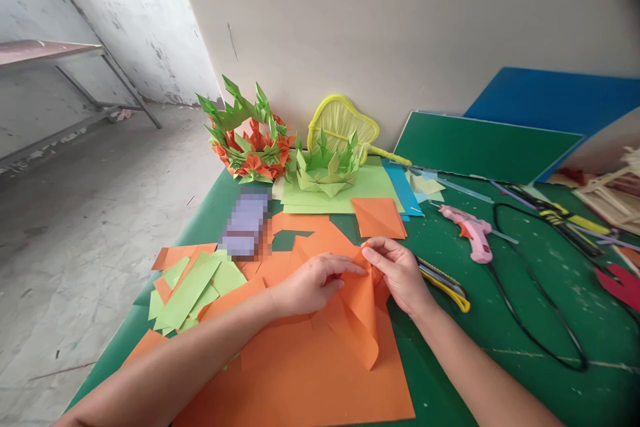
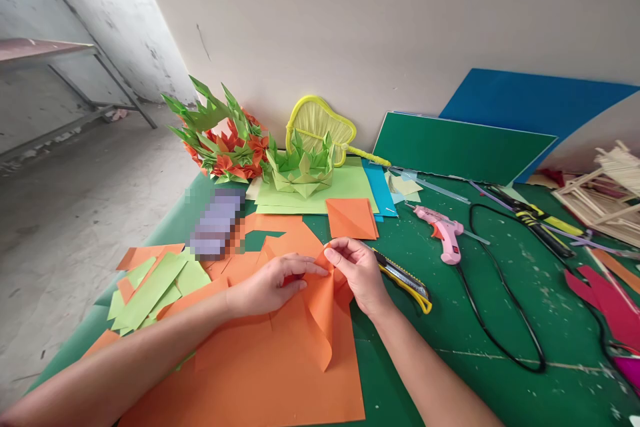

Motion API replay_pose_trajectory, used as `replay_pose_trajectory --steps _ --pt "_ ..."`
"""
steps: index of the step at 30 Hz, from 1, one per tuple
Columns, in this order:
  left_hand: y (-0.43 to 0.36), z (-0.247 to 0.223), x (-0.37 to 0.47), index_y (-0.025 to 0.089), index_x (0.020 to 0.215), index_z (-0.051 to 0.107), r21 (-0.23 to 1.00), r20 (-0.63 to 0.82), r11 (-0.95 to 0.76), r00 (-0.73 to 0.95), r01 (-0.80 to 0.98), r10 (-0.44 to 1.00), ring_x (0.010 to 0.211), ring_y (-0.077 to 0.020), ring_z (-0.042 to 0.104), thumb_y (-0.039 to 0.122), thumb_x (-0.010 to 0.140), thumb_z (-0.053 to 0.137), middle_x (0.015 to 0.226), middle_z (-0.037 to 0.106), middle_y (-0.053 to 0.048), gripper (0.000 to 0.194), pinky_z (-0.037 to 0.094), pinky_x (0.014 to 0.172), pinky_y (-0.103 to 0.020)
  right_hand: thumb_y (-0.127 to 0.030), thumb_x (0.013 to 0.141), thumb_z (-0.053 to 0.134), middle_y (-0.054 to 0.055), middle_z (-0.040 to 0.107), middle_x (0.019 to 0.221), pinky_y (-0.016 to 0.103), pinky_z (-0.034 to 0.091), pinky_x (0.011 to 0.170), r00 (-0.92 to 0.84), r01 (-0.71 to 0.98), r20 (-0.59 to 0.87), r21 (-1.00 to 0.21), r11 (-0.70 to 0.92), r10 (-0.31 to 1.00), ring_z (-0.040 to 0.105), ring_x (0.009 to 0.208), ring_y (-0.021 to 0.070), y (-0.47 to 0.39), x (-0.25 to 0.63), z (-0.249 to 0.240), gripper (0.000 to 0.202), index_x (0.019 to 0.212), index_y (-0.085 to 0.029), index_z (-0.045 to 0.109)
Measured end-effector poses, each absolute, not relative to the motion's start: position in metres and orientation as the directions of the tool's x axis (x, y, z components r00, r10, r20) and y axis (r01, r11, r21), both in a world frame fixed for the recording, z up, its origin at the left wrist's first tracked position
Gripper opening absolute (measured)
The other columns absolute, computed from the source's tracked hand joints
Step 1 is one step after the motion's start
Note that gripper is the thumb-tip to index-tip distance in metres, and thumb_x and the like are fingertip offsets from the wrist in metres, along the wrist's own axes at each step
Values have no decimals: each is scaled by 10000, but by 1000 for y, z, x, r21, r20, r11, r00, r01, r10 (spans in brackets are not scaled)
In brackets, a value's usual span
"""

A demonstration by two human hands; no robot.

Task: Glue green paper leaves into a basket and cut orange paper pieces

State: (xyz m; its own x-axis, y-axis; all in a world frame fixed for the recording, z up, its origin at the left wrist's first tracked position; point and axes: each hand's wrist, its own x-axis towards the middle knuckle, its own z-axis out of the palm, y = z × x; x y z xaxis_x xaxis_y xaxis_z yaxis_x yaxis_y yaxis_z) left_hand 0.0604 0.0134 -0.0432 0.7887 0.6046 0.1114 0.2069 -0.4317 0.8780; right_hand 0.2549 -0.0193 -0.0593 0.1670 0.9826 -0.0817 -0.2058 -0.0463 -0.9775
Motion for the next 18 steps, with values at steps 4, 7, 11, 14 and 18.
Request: replay_pose_trajectory --steps 4,7,11,14,18 --pt "13 -43 61 234 1196 609 864 147 -466 793 188 592 1121 -180 574 -32 777 411 1226 639 -31 535 463 963 -326 -317 692 785 -13 633 768 234 439 681 107 -274 -102 -959 -69 989 541 714 111 -21 254 -57 158 745 -215 677" --pt "13 -43 61 234 1192 607 846 180 -505 800 171 572 1101 -174 589 -38 770 404 1204 652 -26 541 453 981 -335 -306 685 775 -21 605 734 226 412 641 102 -316 -106 -946 -69 989 512 689 108 -22 253 -52 153 701 -213 655" --pt "14 -43 61 239 1193 608 836 188 -524 815 160 549 1095 -174 592 -38 766 399 1215 650 -20 550 438 998 -343 -294 684 742 -23 563 692 220 359 562 89 -297 -96 -953 -65 991 441 622 105 -21 253 -49 131 684 -212 639" --pt "14 -42 61 236 1191 616 852 160 -498 825 162 542 1077 -179 596 -32 763 395 1212 655 -21 551 451 973 -346 -289 700 713 -19 548 697 225 355 564 84 -247 -69 -968 -47 994 423 617 109 -21 253 -49 110 696 -212 634" --pt "13 -39 61 232 1186 627 876 133 -455 828 159 545 1056 -186 600 -21 757 399 1206 660 -27 548 465 943 -347 -305 719 693 -14 549 716 238 395 622 90 -194 -13 -981 5 996 457 668 126 -21 254 -48 112 709 -216 625"
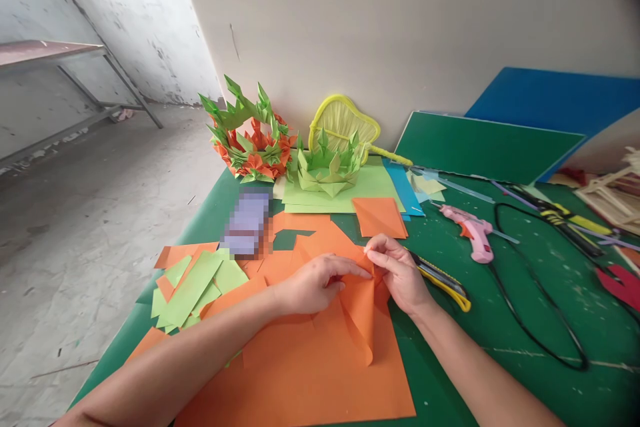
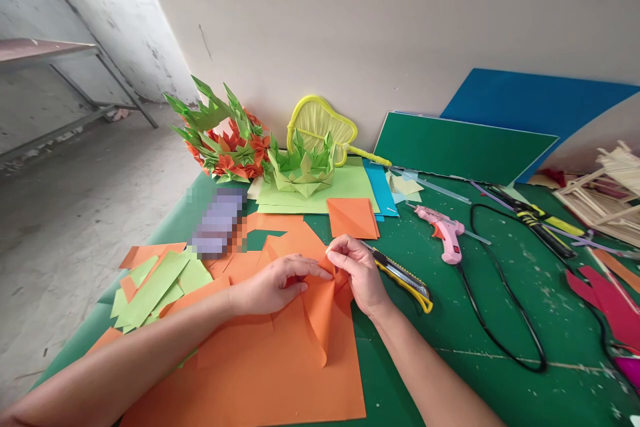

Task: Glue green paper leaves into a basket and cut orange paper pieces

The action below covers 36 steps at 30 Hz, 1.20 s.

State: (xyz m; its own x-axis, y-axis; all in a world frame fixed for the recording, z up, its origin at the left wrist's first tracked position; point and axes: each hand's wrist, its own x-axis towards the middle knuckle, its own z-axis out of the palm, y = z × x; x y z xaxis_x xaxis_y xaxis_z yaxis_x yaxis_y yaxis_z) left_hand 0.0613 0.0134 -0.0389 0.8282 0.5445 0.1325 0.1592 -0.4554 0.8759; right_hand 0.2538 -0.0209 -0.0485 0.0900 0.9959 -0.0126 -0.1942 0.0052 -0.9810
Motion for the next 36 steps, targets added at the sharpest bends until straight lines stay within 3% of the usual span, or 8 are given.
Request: replay_pose_trajectory --steps 4,12,16,19,21,24,28,36 --pt "12 -36 62 226 1170 642 905 91 -391 822 167 562 1032 -184 604 -21 749 404 1195 662 -31 543 483 863 -307 -379 795 635 8 580 768 263 430 653 79 -102 15 -995 23 997 502 713 149 -22 255 -50 164 757 -220 645" --pt "13 -33 63 260 1223 612 929 46 -329 832 167 553 982 -158 595 0 776 441 1248 618 -37 544 479 786 -263 -349 843 622 20 641 800 299 472 754 273 -52 93 -992 111 958 578 777 158 -24 253 -62 140 808 -218 659" --pt "17 -42 62 224 1157 627 933 62 -296 718 205 693 785 -92 589 24 754 513 1297 502 -90 464 521 755 -262 -321 859 609 40 637 925 331 497 777 289 217 280 -950 222 916 598 847 179 -24 254 -57 191 1029 -237 625" --pt "20 -49 60 225 1138 609 889 112 -359 626 283 771 699 -60 565 45 767 519 1322 420 -94 423 546 710 -270 -258 869 586 63 649 1019 391 490 854 82 521 480 -768 373 874 597 959 219 -24 256 -51 183 1046 -256 631" --pt "21 -51 59 237 1150 593 852 142 -412 616 322 775 688 -53 566 67 789 516 1370 364 -89 406 557 714 -283 -215 885 549 64 670 1036 426 481 895 -120 624 508 -629 463 853 592 1006 235 -24 256 -49 168 1005 -261 658" --pt "21 -54 58 235 1124 611 810 155 -459 622 365 767 648 -41 559 97 805 531 1366 372 -77 356 559 701 -275 -177 904 507 68 682 1061 435 507 875 -291 652 477 -536 537 829 596 1013 235 -23 254 -52 220 1034 -255 666" --pt "23 -53 59 210 1012 679 752 116 -482 630 449 768 615 -62 561 123 808 558 1188 535 -62 253 541 659 -257 -177 927 471 75 690 1081 450 532 855 -381 668 455 -466 580 805 606 1013 242 -21 253 -59 270 1077 -263 678" --pt "27 -40 57 195 967 685 646 142 -619 726 446 672 912 -196 621 194 842 587 990 685 -53 159 484 846 -328 -173 920 498 73 686 1118 441 531 878 -415 698 461 -391 599 784 602 1048 241 -22 255 -60 269 1095 -255 685"
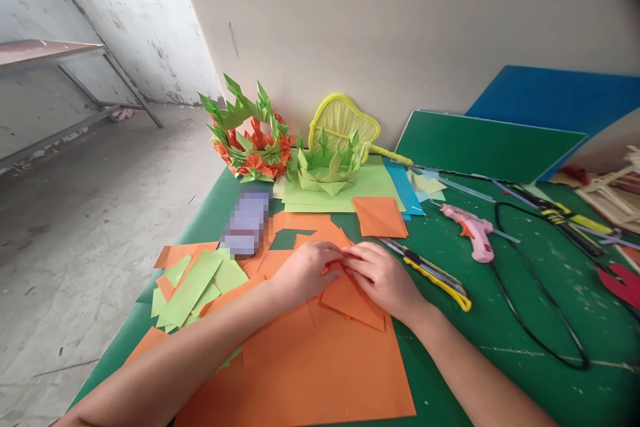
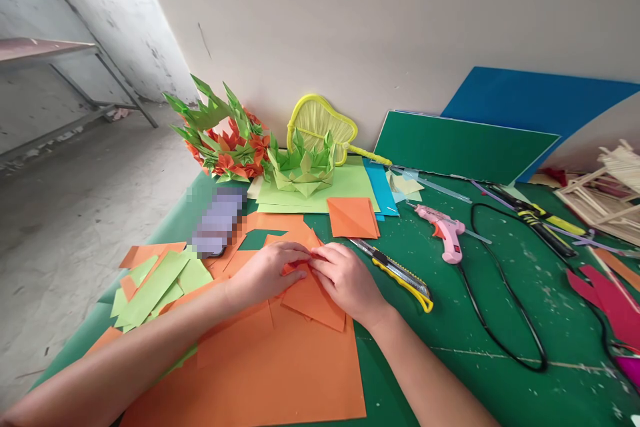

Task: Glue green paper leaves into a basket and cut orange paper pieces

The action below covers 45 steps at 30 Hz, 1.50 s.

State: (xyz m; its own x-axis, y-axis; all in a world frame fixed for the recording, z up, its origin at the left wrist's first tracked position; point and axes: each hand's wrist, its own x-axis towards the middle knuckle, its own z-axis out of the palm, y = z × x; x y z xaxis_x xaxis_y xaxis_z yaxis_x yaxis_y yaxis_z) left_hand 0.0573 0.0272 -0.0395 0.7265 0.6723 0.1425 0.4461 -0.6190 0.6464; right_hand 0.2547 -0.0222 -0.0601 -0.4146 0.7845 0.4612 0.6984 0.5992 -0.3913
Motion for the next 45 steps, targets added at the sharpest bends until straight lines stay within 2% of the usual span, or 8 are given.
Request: replay_pose_trajectory --steps 3,7,13,19,32,36,39,45 --pt "35 -38 51 206 1042 656 583 136 -710 814 395 564 966 -234 606 358 739 743 1059 662 -64 350 436 922 -394 -192 917 512 74 681 1120 447 526 874 -424 697 440 -400 595 792 602 1034 244 -23 254 -59 251 1086 -252 688" --pt "42 -40 45 226 1153 603 568 134 -739 846 361 516 1059 -261 556 482 688 764 1170 580 -92 555 420 952 -401 -202 912 526 65 690 1100 436 529 852 -435 695 433 -396 600 790 607 1003 238 -23 253 -56 230 1028 -269 713" --pt "43 -42 46 211 1134 601 570 130 -742 854 352 504 1047 -268 553 510 706 739 1160 565 -102 540 423 938 -407 -213 904 551 57 689 1117 422 523 845 -423 709 444 -380 594 790 597 996 232 -23 253 -56 210 980 -283 733" --pt "43 -44 45 195 1193 561 547 151 -761 854 348 499 1168 -298 504 508 700 743 1282 527 -123 611 388 1007 -421 -226 915 533 67 677 1131 438 520 848 -433 716 423 -375 589 796 586 1005 238 -23 253 -58 217 993 -275 729" --pt "42 -42 45 201 1226 549 564 136 -744 848 358 512 1156 -294 510 530 699 736 1263 539 -123 649 422 977 -417 -218 917 534 69 676 1115 416 518 847 -437 722 421 -363 589 795 577 1003 228 -24 251 -54 210 987 -257 728" --pt "41 -41 49 218 1188 571 512 146 -771 846 378 512 1122 -285 534 600 709 689 1217 563 -108 624 409 981 -424 -216 923 525 71 674 1113 432 512 854 -436 718 422 -369 590 794 570 1013 234 -24 252 -54 209 969 -250 725" --pt "39 -40 54 206 1124 596 452 138 -789 841 416 522 1043 -256 560 576 792 619 1184 585 -97 497 430 931 -390 -209 925 518 66 669 1120 429 513 848 -444 707 411 -385 593 796 574 1006 234 -25 251 -53 200 973 -249 708" --pt "39 -46 54 203 1071 597 354 144 -801 818 482 556 1088 -286 492 586 818 579 1392 496 -86 459 412 907 -424 -236 884 571 77 640 1161 456 484 926 -361 758 377 -414 504 853 548 1117 257 -24 252 -58 80 961 -228 591"
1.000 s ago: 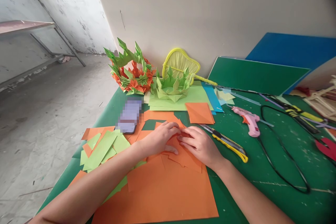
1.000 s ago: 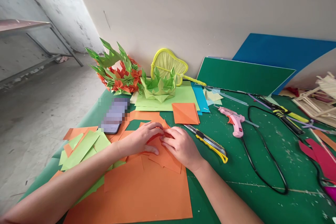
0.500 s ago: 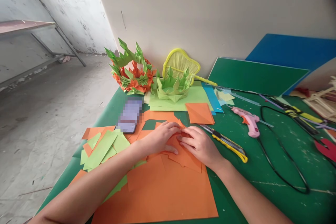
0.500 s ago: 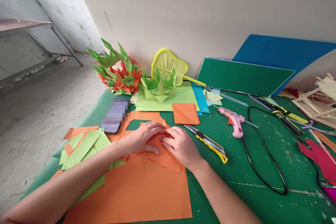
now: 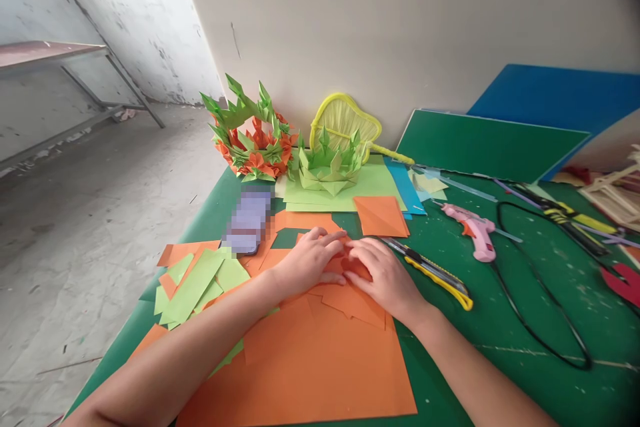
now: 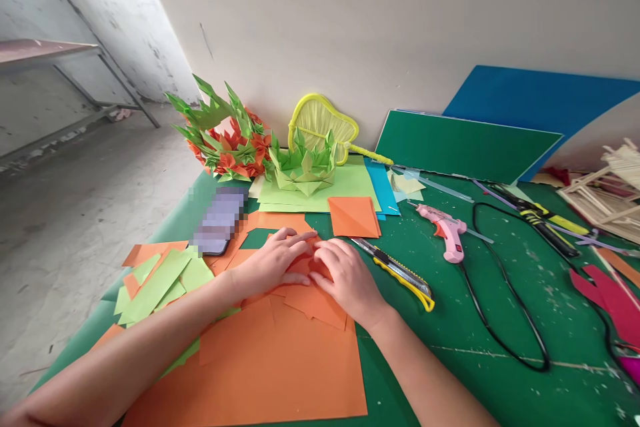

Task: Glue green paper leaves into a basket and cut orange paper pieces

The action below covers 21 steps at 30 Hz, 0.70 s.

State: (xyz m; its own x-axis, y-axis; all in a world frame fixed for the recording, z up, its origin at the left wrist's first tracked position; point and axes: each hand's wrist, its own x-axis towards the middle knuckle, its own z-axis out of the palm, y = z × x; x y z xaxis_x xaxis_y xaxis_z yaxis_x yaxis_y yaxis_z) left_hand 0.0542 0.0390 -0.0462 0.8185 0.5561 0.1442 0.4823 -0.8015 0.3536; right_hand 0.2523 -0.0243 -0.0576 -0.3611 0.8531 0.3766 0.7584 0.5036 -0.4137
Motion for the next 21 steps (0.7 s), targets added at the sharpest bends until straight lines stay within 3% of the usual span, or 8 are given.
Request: replay_pose_trajectory --steps 4,10,16,21 --pt "41 -48 53 208 1040 590 352 115 -785 809 509 576 1117 -302 455 617 794 585 1452 447 -87 477 397 916 -470 -313 858 613 91 608 1223 474 458 955 -337 792 339 -402 459 878 519 1168 278 -22 256 -62 166 978 -227 538" --pt "42 -47 53 209 1013 590 347 116 -784 806 515 580 1134 -304 432 648 783 572 1474 421 -87 496 391 900 -467 -327 872 595 71 657 1037 458 448 953 -350 801 314 -387 456 882 541 1129 275 -20 258 -61 327 1172 -228 511" --pt "42 -45 53 212 1028 602 332 109 -777 797 534 594 1123 -297 439 679 777 553 1453 452 -81 532 360 915 -452 -285 840 638 98 650 1109 430 461 907 -368 812 342 -335 478 865 550 1089 276 -23 255 -55 127 893 -208 553" --pt "43 -44 51 253 1290 525 299 102 -776 790 555 604 1077 -288 455 710 758 550 1457 447 -74 702 342 895 -427 -196 842 628 55 629 771 360 471 756 -423 807 304 -302 508 854 594 874 235 -29 262 -40 202 690 -206 495"
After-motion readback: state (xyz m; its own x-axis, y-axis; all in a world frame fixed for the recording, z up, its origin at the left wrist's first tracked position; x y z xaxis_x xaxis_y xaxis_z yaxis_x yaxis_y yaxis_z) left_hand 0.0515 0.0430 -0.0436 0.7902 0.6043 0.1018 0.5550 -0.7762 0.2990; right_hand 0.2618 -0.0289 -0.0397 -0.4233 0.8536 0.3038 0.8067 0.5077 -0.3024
